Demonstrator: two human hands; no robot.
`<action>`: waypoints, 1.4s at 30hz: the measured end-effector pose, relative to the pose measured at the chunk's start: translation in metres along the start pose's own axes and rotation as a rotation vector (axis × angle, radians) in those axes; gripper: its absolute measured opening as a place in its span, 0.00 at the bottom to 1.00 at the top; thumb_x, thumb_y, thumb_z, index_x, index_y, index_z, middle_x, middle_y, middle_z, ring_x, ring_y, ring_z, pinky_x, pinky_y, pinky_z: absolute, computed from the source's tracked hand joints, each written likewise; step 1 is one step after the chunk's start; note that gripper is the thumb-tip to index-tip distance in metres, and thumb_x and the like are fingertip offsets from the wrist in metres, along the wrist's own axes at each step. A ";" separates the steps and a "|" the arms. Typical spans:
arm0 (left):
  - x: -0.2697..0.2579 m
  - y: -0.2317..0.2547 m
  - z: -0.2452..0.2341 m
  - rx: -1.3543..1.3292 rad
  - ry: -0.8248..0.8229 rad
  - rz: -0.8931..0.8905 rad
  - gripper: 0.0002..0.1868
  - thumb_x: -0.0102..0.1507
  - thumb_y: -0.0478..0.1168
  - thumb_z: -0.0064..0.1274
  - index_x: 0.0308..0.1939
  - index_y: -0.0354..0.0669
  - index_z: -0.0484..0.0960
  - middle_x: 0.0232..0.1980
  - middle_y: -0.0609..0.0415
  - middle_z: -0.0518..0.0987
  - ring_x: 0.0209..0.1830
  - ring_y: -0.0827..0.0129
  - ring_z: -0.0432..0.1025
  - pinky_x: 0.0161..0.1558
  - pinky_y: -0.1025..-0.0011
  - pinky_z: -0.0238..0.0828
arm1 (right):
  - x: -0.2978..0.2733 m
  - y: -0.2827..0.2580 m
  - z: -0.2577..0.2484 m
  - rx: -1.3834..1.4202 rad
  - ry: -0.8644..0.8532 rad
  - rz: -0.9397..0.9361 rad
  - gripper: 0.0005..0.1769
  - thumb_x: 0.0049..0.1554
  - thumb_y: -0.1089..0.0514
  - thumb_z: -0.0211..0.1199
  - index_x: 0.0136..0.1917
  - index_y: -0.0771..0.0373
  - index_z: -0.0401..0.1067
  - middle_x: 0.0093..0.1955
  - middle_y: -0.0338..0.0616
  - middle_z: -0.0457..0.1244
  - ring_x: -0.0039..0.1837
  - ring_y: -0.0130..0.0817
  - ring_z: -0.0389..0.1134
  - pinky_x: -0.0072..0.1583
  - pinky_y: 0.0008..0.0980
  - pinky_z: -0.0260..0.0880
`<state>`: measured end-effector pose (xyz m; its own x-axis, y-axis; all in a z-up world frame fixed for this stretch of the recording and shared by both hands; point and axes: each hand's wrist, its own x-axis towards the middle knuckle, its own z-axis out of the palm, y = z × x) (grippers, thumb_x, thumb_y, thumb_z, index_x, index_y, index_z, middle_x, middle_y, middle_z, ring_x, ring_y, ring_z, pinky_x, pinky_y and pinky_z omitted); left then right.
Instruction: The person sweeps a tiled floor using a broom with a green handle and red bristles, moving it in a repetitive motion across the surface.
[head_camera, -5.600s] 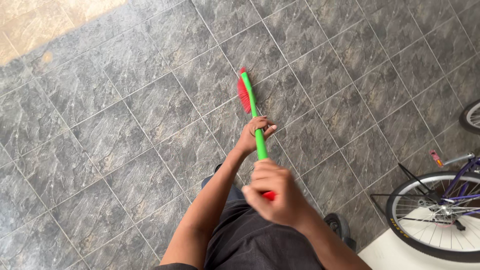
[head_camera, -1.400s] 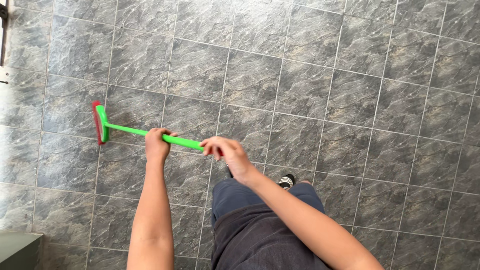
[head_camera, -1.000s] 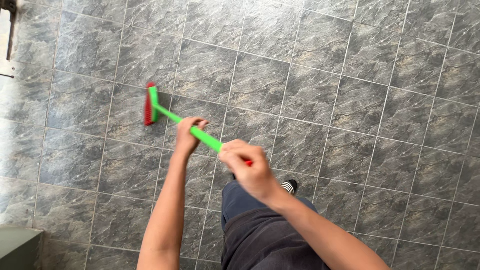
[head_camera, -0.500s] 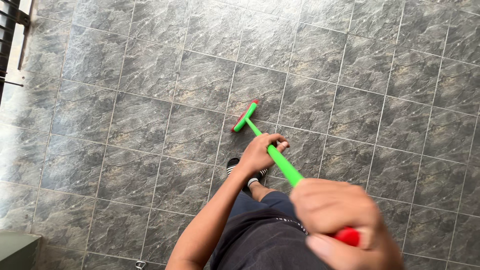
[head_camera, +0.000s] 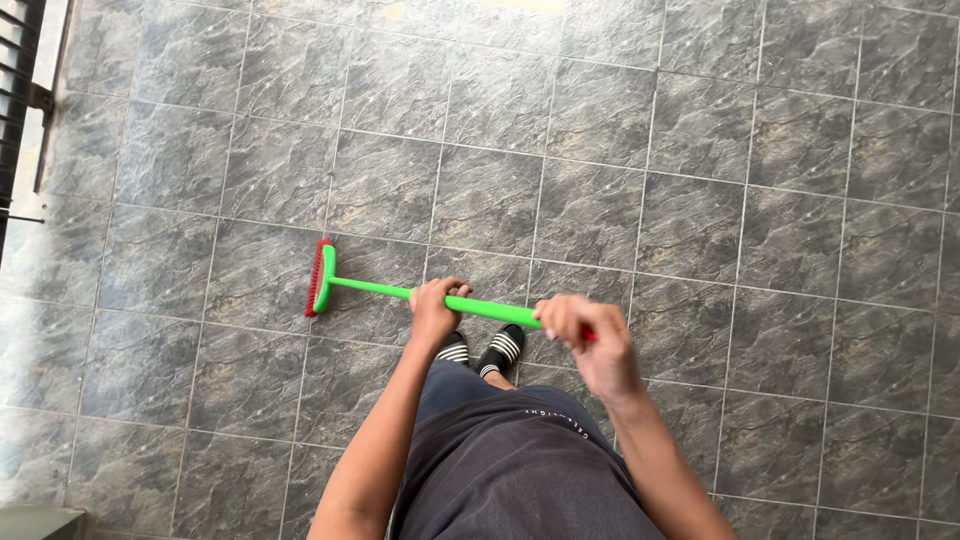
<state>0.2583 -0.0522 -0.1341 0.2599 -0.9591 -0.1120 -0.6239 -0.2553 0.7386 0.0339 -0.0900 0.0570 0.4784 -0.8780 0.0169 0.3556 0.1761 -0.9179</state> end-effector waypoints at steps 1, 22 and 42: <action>-0.003 -0.004 0.006 0.004 0.033 0.035 0.10 0.61 0.47 0.60 0.34 0.46 0.90 0.33 0.48 0.85 0.40 0.49 0.77 0.48 0.41 0.61 | -0.001 0.004 -0.003 -0.022 -0.038 0.011 0.27 0.67 0.55 0.44 0.25 0.56 0.56 0.27 0.40 0.52 0.36 0.36 0.56 0.61 0.46 0.63; 0.061 0.144 0.112 -0.596 -0.538 0.617 0.14 0.68 0.50 0.56 0.39 0.45 0.86 0.38 0.52 0.83 0.41 0.58 0.76 0.48 0.61 0.73 | 0.033 -0.144 0.079 -0.861 -0.314 -0.011 0.19 0.50 0.60 0.65 0.26 0.65 0.57 0.27 0.44 0.52 0.34 0.41 0.56 0.43 0.39 0.58; 0.230 -0.103 -0.236 -0.056 -0.377 0.016 0.13 0.63 0.53 0.57 0.42 0.53 0.90 0.30 0.45 0.82 0.26 0.53 0.77 0.33 0.57 0.71 | 0.255 0.034 0.128 -0.004 -0.054 -0.042 0.24 0.67 0.50 0.40 0.29 0.56 0.55 0.34 0.46 0.56 0.44 0.40 0.57 0.62 0.48 0.63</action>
<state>0.5560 -0.2177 -0.0792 -0.0457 -0.9430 -0.3296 -0.5813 -0.2432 0.7765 0.2711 -0.2510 0.0807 0.5057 -0.8593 0.0765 0.3731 0.1379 -0.9175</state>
